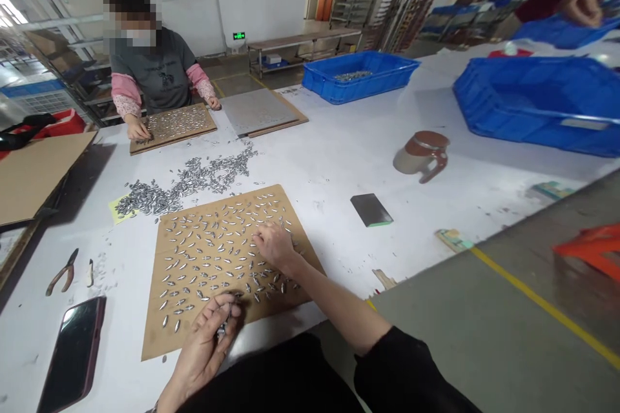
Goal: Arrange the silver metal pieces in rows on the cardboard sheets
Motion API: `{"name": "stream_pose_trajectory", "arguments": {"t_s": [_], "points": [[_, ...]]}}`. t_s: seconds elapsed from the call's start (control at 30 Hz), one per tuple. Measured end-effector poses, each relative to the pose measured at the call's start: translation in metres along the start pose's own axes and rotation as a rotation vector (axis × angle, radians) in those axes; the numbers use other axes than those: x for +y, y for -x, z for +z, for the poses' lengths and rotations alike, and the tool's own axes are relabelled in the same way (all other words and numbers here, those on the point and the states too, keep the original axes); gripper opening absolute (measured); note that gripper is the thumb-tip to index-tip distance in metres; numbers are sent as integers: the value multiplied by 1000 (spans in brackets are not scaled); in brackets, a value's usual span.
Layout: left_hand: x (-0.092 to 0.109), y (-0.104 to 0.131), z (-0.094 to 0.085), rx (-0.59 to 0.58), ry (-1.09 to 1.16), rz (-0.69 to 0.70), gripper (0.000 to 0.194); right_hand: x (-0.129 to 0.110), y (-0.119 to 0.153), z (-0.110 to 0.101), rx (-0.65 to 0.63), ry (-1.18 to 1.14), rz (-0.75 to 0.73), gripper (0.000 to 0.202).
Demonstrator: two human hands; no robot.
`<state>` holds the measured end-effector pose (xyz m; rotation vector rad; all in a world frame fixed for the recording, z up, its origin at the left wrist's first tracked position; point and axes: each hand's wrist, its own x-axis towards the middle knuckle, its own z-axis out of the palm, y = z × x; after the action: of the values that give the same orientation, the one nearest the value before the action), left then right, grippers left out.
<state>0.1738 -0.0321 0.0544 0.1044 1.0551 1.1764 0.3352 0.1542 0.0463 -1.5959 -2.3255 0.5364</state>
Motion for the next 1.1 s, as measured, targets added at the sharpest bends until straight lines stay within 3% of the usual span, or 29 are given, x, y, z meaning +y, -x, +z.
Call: {"name": "stream_pose_trajectory", "arguments": {"t_s": [0.13,0.3,0.37,0.47,0.5,0.67,0.83,0.97,1.1], "points": [[-1,-2,1,-35,-38,9,33,-1,1,4,1,47,41,20],[-2,-3,4,-58,-80,21,39,-2,16,-14,120,-75,-14,16],[-2,-3,5,-47,-90,36,42,-8,38,-21,113,-228,-142,18],[-3,-4,7,-58,-101,72,44,-20,79,-23,-90,-500,-439,16],[-4,-5,7,-65,-105,79,45,-25,91,-21,-125,-566,-476,15],[-12,-10,9,-104,-149,80,49,-36,121,-10,-104,-745,-346,10],[-10,-7,9,-106,-96,50,42,-28,102,-8,-95,-673,-302,14],[-2,0,7,-36,9,-46,46,-17,59,-5,52,-335,-199,17],[-3,3,4,-96,-70,15,42,-18,22,4,-34,-47,-121,23]]}}
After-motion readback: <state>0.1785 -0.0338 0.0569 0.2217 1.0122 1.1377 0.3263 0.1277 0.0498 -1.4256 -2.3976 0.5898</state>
